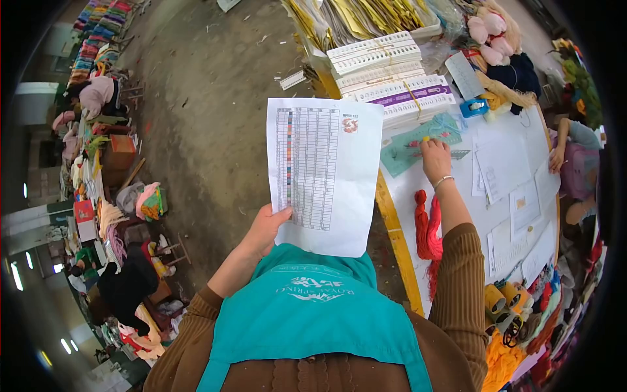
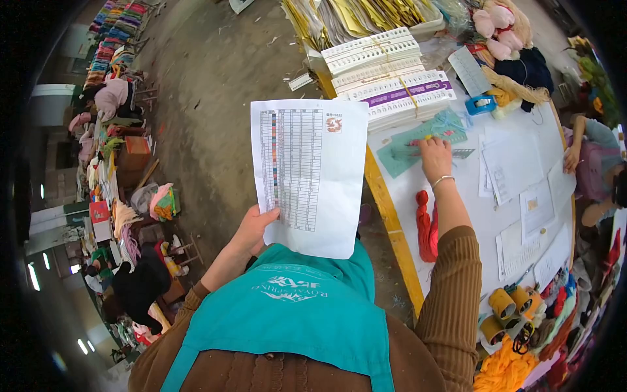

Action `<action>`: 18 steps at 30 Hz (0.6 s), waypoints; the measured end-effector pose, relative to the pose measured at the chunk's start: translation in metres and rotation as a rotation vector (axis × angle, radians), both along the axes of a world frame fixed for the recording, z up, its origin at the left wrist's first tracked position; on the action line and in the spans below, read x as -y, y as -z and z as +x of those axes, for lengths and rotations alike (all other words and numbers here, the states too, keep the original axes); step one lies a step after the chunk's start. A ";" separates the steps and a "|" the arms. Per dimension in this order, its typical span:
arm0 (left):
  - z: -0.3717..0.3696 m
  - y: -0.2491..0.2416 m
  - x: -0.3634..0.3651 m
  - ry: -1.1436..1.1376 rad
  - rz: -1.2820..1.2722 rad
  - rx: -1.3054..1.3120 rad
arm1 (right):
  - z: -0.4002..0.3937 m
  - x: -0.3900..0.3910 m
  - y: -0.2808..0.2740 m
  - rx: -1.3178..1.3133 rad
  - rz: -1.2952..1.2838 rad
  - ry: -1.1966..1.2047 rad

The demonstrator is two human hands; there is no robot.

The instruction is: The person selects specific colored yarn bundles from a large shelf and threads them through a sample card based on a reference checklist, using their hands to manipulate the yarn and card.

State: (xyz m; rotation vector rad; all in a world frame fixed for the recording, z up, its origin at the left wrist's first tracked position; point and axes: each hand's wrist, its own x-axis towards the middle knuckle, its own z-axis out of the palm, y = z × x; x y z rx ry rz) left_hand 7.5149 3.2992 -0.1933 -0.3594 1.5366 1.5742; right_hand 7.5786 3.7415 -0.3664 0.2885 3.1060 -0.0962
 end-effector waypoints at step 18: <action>-0.008 -0.002 0.004 0.088 0.013 0.003 | 0.026 0.042 -0.052 -0.388 -0.312 0.074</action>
